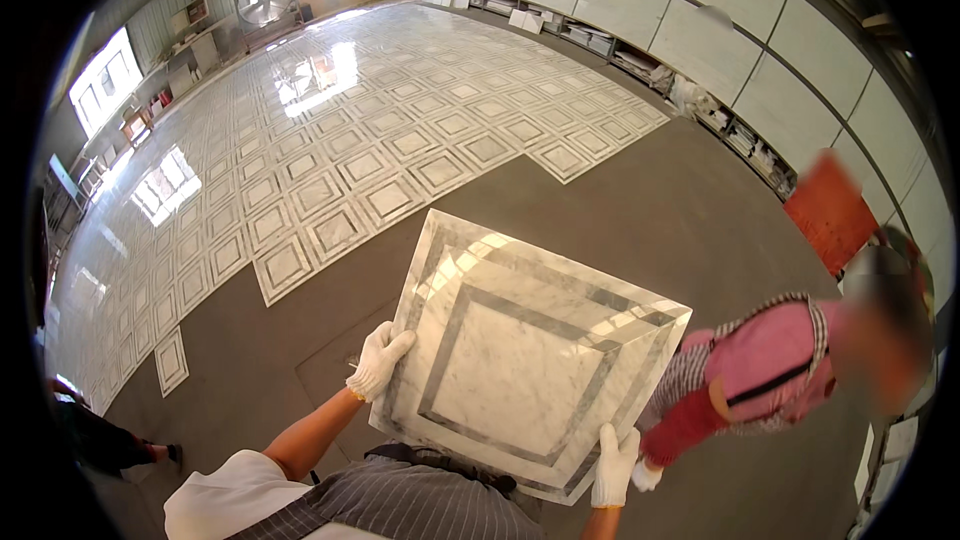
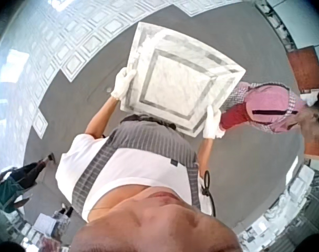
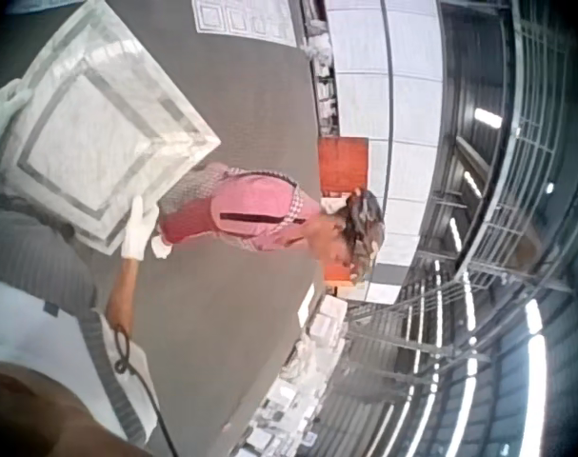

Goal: The person picks up square patterned tiles from a stack and places them onto the floor in a grid pattern. They align the tiles with existing ones and adjust their positions to ensure a proper fit.

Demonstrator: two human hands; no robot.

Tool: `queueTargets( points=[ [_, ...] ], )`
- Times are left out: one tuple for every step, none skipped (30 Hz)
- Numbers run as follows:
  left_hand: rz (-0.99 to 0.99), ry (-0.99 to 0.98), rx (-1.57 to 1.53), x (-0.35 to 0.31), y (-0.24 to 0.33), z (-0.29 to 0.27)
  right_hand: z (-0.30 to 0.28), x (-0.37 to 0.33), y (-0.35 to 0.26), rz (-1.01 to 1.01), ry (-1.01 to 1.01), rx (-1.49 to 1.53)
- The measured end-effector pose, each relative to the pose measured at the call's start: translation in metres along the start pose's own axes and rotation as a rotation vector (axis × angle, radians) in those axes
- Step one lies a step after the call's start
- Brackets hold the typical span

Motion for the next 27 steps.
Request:
queueTargets(
  points=[
    [0.001, 0.017, -0.009, 0.02, 0.003, 0.013, 0.01, 0.03, 0.001, 0.024, -0.026, 0.054],
    [0.005, 0.039, -0.022, 0.038, 0.007, 0.025, 0.023, 0.057, 0.001, 0.055, -0.054, 0.111],
    [0.009, 0.062, -0.035, 0.056, 0.012, 0.037, 0.036, 0.085, -0.001, 0.086, -0.082, 0.167],
    [0.013, 0.085, -0.049, 0.075, 0.017, 0.05, 0.049, 0.114, -0.005, 0.13, -0.103, 0.2],
    [0.007, 0.114, -0.024, 0.094, 0.025, 0.065, 0.063, 0.146, -0.017, 0.105, -0.113, 0.219],
    [0.0, 0.142, 0.0, 0.113, 0.035, 0.08, 0.078, 0.177, -0.029, 0.08, -0.123, 0.238],
    [-0.008, 0.17, 0.024, 0.133, 0.044, 0.096, 0.092, 0.209, -0.042, 0.056, -0.132, 0.257],
    [0.007, 0.215, -0.014, 0.151, 0.053, 0.105, 0.11, 0.239, -0.051, 0.083, -0.192, 0.239],
    [0.016, 0.259, -0.052, 0.167, 0.058, 0.117, 0.123, 0.269, -0.061, 0.113, -0.251, 0.215],
    [0.025, 0.303, -0.089, 0.181, 0.064, 0.125, 0.137, 0.295, -0.066, 0.143, -0.31, 0.191],
    [0.01, 0.321, -0.088, 0.196, 0.072, 0.138, 0.146, 0.322, -0.073, 0.139, -0.32, 0.161],
    [-0.005, 0.339, -0.088, 0.211, 0.081, 0.151, 0.157, 0.349, -0.079, 0.134, -0.331, 0.131],
    [-0.02, 0.357, -0.087, 0.226, 0.088, 0.163, 0.168, 0.374, -0.085, 0.129, -0.341, 0.101],
    [-0.028, 0.371, -0.076, 0.243, 0.091, 0.172, 0.181, 0.394, -0.093, 0.11, -0.349, 0.102],
    [-0.036, 0.383, -0.065, 0.26, 0.092, 0.18, 0.194, 0.41, -0.102, 0.093, -0.355, 0.103],
    [-0.046, 0.393, -0.053, 0.278, 0.093, 0.189, 0.208, 0.429, -0.108, 0.076, -0.359, 0.104],
    [-0.04, 0.389, -0.053, 0.298, 0.091, 0.197, 0.221, 0.449, -0.109, 0.076, -0.374, 0.084],
    [-0.03, 0.381, -0.059, 0.322, 0.087, 0.207, 0.231, 0.471, -0.112, 0.069, -0.384, 0.066],
    [-0.019, 0.371, -0.064, 0.344, 0.089, 0.217, 0.241, 0.491, -0.116, 0.062, -0.391, 0.048],
    [-0.01, 0.365, -0.066, 0.371, 0.097, 0.23, 0.256, 0.512, -0.121, 0.059, -0.38, 0.044],
    [-0.021, 0.355, -0.075, 0.396, 0.098, 0.244, 0.27, 0.531, -0.128, 0.055, -0.366, 0.04],
    [-0.031, 0.344, -0.085, 0.422, 0.098, 0.257, 0.285, 0.551, -0.134, 0.05, -0.351, 0.036],
    [-0.032, 0.336, -0.1, 0.451, 0.102, 0.269, 0.301, 0.574, -0.141, 0.021, -0.33, 0.042],
    [-0.049, 0.318, -0.124, 0.478, 0.114, 0.282, 0.314, 0.596, -0.145, -0.008, -0.309, 0.048],
    [-0.037, 0.298, -0.135, 0.512, 0.11, 0.296, 0.326, 0.618, -0.149, -0.038, -0.291, 0.055],
    [0.0, 0.297, -0.092, 0.545, 0.122, 0.311, 0.337, 0.642, -0.149, -0.031, -0.273, 0.049],
    [0.036, 0.305, -0.043, 0.577, 0.139, 0.324, 0.345, 0.667, -0.149, -0.021, -0.265, 0.045]
  ],
)
Point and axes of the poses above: each hand's wrist, its own x-axis towards the middle knuckle, its own z-axis out of the palm, y = z × x, the point moved 7 cm from there along x, towards the middle knuckle, and after that the axes turned 10 degrees about y, right-handed, at the moved point
